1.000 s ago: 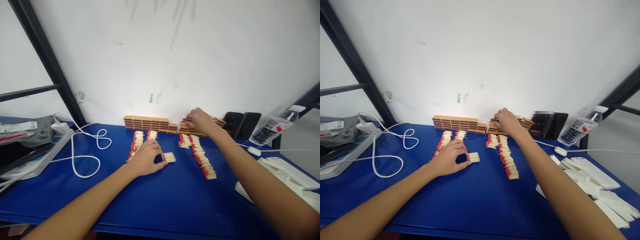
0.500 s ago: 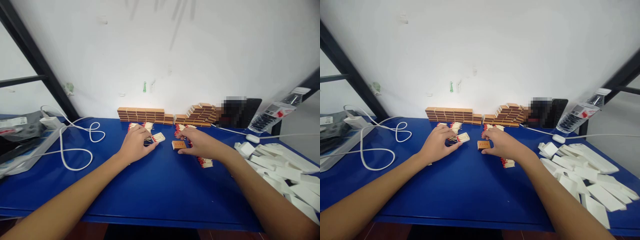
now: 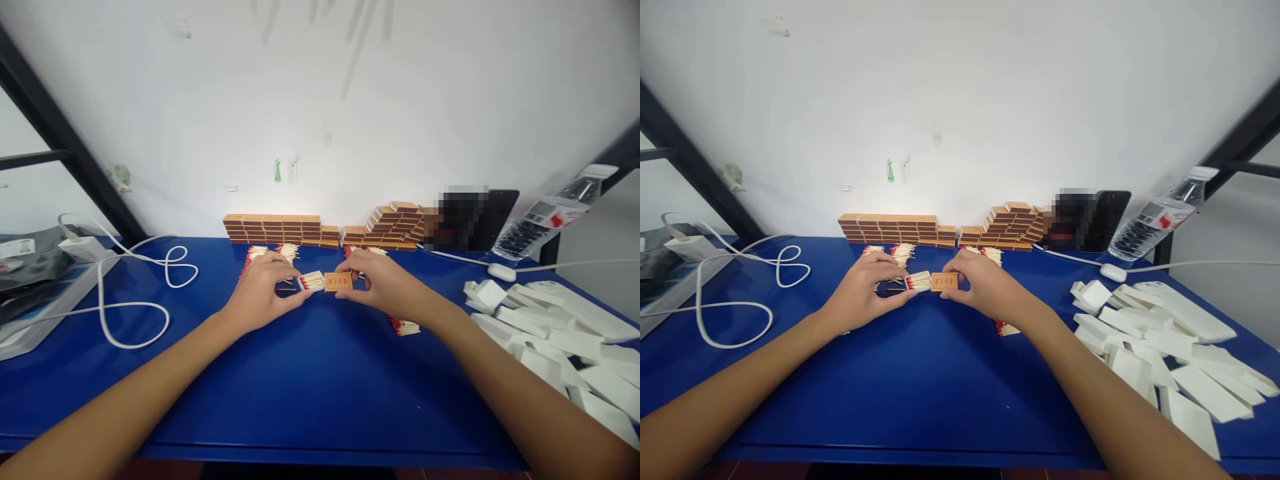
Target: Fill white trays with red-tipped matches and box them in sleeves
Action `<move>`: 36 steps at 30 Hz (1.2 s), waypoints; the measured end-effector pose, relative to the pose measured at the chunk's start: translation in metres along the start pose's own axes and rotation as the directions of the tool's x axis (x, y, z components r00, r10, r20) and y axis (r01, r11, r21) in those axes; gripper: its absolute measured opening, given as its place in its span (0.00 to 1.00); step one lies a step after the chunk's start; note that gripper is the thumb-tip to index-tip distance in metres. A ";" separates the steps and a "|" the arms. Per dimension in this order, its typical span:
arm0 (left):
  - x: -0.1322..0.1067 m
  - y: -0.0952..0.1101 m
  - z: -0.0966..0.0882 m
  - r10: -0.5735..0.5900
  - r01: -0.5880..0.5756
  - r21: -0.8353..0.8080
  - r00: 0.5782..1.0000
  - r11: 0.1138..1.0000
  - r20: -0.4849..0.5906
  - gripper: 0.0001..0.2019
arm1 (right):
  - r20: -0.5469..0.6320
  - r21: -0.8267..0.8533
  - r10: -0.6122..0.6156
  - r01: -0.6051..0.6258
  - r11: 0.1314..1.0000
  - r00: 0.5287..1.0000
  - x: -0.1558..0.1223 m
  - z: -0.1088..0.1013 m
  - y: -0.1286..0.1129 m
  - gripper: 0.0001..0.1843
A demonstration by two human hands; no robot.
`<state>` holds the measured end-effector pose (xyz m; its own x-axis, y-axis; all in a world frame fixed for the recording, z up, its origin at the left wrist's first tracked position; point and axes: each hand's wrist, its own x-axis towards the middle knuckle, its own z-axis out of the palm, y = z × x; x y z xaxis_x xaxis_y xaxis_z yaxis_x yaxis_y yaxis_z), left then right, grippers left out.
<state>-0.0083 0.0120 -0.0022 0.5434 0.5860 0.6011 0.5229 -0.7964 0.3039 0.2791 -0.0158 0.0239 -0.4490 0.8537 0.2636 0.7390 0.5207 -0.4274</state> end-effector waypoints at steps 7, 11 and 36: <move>0.002 -0.004 -0.004 -0.130 0.125 -0.088 0.990 0.988 -0.049 0.14 | -0.091 0.111 0.027 -0.017 0.994 0.995 0.002 -0.005 -0.004 0.17; 0.002 -0.002 -0.005 -0.151 0.144 -0.167 0.988 0.975 -0.031 0.14 | -0.156 0.206 0.021 0.012 0.978 0.987 0.003 -0.001 -0.004 0.17; -0.001 0.000 0.000 -0.187 0.159 -0.411 0.982 0.898 -0.030 0.19 | -0.220 0.552 0.042 0.090 0.829 0.975 0.004 0.029 -0.015 0.19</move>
<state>-0.0087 0.0115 -0.0022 0.4158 0.7200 0.5556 0.2855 -0.6833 0.6720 0.2518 -0.0202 0.0064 -0.2962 0.8530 0.4298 0.2952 0.5097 -0.8081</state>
